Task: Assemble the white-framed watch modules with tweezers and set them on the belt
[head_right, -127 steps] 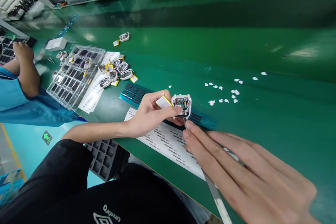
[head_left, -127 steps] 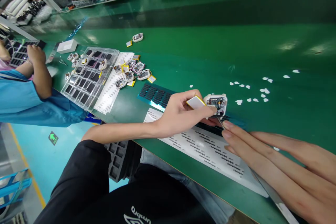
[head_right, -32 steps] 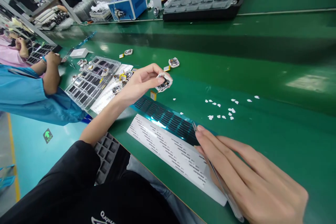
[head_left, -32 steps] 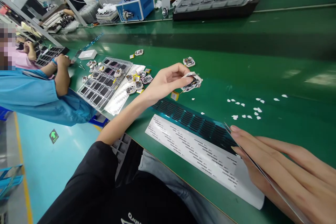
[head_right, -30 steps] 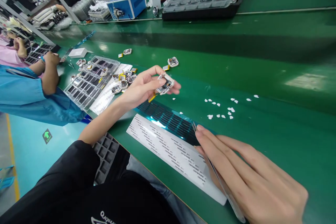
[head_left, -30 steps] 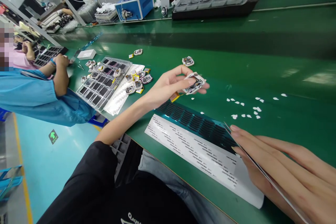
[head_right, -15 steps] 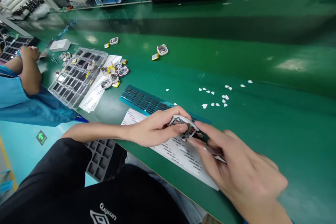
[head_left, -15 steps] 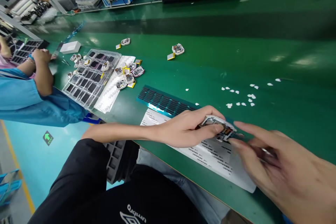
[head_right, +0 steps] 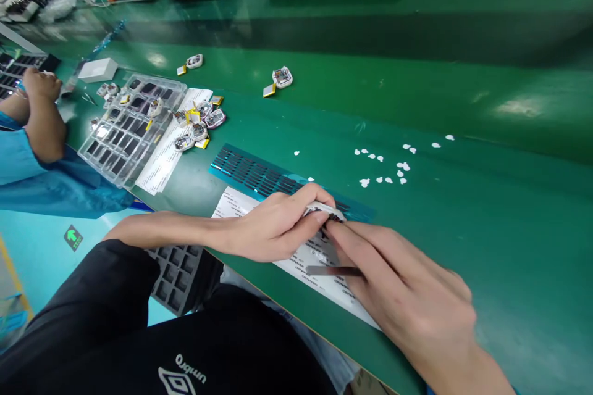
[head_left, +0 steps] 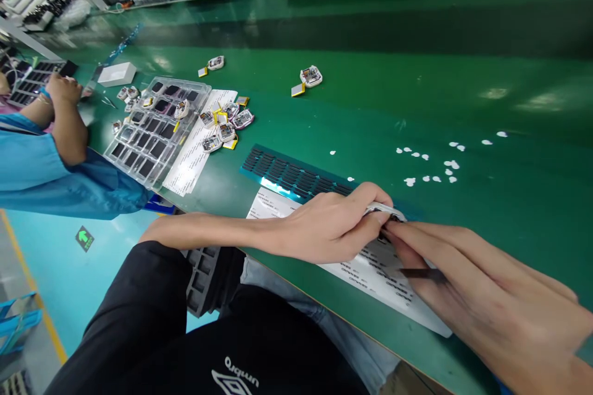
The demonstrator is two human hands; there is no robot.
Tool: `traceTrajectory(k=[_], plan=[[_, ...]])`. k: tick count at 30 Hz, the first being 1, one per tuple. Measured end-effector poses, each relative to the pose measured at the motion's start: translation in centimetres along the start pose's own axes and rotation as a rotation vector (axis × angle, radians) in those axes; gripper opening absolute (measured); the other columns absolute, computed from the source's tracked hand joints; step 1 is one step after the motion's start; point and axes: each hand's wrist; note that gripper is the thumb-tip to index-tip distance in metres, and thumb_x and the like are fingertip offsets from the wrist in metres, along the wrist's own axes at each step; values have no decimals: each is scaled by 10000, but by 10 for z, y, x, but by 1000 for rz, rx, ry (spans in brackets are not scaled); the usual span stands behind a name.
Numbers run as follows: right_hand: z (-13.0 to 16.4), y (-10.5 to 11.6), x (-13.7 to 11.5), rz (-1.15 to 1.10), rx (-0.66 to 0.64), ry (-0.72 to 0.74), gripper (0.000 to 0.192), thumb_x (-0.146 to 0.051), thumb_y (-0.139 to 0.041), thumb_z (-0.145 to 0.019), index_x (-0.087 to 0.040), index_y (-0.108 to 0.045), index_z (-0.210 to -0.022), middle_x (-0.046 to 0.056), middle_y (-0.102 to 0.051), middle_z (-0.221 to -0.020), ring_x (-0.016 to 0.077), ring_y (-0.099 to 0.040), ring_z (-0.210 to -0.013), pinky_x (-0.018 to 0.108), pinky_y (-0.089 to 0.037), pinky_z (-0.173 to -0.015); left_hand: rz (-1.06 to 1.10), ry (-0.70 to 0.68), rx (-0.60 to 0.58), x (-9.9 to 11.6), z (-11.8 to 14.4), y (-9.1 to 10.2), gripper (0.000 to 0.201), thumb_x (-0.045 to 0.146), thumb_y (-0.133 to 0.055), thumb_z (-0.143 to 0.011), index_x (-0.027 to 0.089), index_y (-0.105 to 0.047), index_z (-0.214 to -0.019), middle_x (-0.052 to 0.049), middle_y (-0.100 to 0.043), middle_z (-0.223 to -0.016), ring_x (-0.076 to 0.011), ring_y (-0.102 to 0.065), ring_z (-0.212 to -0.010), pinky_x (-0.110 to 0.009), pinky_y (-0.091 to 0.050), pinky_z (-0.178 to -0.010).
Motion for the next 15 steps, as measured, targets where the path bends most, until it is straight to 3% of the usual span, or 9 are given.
traceTrajectory(k=[5, 8, 12, 15], plan=[[-9, 1, 4, -23, 154, -65, 360, -88, -727, -933, -303, -715, -1222, -44, -817, -944, 93, -757, -779, 193, -563, -666, 36, -26, 34, 2, 0, 3, 335, 380, -424, -1053, 180, -525, -1303, 77, -500, -652, -111, -460, -503, -260, -369, -555], [-5, 2, 5, -9, 151, -99, 314, -83, -747, -914, -288, -723, -1151, -10, -814, -971, 110, -753, -804, 223, -564, -681, 52, -69, 19, 3, -2, 3, 328, 368, -501, -1016, 179, -606, -1263, 52, -563, -704, -97, -481, -529, -244, -372, -552], [3, -1, 6, 31, 159, -159, 305, -117, -688, -962, -321, -728, -1185, -8, -814, -1022, 120, -756, -806, 255, -562, -665, 141, -97, -79, 3, -3, 1, 245, 358, -568, -999, 183, -672, -1136, 34, -593, -693, -100, -487, -531, -255, -363, -530], [2, -3, 8, 10, 167, -132, 480, -118, -640, -981, -386, -679, -1377, -27, -816, -1005, 127, -764, -785, 258, -568, -639, 295, -109, -92, 2, -3, 1, 246, 417, -624, -1005, 195, -684, -1091, 9, -638, -744, -99, -472, -529, -277, -355, -515]])
Point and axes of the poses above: each hand's wrist, its own z-axis away from the middle knuckle, its own y-axis out of the back of the hand, x = y × z
